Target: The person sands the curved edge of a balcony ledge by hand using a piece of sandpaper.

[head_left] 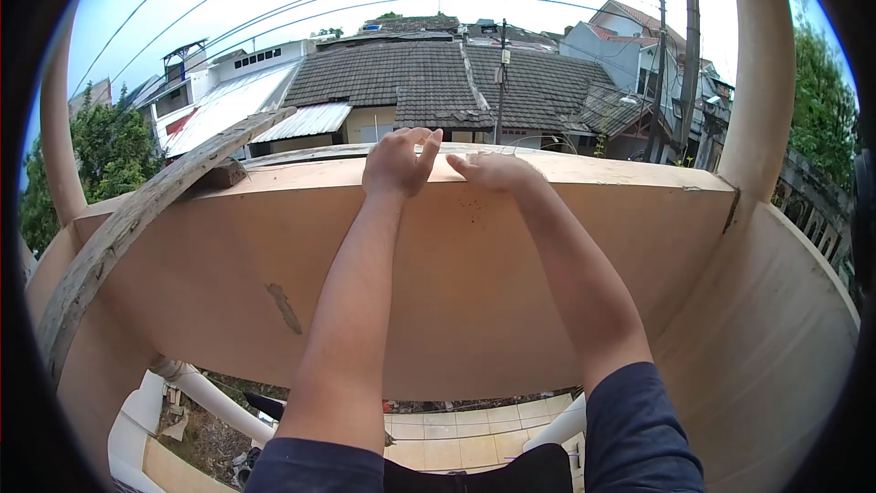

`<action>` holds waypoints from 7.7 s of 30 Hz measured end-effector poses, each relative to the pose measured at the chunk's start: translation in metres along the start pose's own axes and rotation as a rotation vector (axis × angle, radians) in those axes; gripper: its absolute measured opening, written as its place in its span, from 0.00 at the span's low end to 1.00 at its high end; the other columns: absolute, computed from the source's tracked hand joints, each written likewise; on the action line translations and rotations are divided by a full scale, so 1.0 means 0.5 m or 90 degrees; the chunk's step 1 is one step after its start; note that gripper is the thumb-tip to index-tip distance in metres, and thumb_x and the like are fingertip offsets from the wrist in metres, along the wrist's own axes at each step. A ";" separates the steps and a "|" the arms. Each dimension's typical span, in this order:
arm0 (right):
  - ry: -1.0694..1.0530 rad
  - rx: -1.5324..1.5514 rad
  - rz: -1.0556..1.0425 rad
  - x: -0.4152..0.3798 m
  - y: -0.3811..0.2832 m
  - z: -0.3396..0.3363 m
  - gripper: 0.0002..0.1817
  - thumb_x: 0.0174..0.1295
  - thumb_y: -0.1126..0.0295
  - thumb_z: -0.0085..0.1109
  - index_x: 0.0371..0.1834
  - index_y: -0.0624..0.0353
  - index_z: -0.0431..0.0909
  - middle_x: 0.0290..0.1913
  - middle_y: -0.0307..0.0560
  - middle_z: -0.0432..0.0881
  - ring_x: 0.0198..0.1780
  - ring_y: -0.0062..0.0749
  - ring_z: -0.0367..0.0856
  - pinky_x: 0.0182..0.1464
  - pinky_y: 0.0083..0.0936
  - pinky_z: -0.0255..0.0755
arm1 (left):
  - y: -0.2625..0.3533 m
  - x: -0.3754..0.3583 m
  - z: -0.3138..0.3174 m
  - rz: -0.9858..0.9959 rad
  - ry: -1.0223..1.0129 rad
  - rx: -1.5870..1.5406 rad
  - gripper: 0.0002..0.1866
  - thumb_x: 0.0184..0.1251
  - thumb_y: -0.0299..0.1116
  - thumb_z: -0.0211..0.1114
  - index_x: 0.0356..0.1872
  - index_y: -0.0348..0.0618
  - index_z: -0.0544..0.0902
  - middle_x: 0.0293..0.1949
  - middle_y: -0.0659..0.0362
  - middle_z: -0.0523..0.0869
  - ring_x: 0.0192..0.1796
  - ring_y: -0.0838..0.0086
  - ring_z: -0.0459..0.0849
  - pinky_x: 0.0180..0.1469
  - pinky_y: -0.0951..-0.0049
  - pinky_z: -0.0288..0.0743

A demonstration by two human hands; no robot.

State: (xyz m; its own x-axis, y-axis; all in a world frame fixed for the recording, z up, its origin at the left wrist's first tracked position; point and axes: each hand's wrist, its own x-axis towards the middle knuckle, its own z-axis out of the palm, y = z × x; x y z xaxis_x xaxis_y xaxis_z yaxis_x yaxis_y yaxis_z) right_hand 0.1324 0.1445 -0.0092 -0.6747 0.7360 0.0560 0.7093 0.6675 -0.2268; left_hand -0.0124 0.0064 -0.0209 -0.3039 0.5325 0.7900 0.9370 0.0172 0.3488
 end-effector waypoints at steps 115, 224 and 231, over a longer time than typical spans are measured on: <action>-0.004 0.334 -0.158 0.002 0.082 -0.034 0.31 0.69 0.30 0.63 0.60 0.40 0.94 0.59 0.50 0.92 0.64 0.39 0.86 0.70 0.40 0.74 | -0.016 0.060 0.031 -0.230 -0.329 0.260 0.53 0.74 0.82 0.37 0.91 0.67 0.39 0.91 0.53 0.41 0.91 0.52 0.32 0.88 0.37 0.33; 0.184 0.331 -0.111 0.045 0.040 0.008 0.29 0.79 0.56 0.48 0.81 0.44 0.74 0.76 0.54 0.79 0.78 0.50 0.74 0.82 0.44 0.61 | -0.015 0.026 -0.017 -0.129 -0.279 -0.016 0.18 0.69 0.52 0.67 0.56 0.72 0.94 0.62 0.58 0.92 0.68 0.62 0.86 0.73 0.59 0.78; 0.301 0.335 -0.122 -0.003 0.014 0.022 0.27 0.77 0.62 0.50 0.77 0.49 0.78 0.72 0.52 0.84 0.77 0.48 0.77 0.81 0.46 0.63 | -0.009 0.015 -0.015 -0.075 -0.271 0.011 0.17 0.66 0.43 0.67 0.51 0.60 0.97 0.56 0.59 0.95 0.59 0.64 0.92 0.67 0.65 0.81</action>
State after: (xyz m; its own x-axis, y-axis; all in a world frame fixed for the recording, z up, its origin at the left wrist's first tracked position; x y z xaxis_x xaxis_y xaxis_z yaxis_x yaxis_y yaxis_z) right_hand 0.1360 0.1470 -0.0215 -0.5318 0.6618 0.5284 0.3162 0.7340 -0.6010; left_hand -0.0202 0.0038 -0.0128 -0.3146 0.8273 0.4655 0.9038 0.1112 0.4133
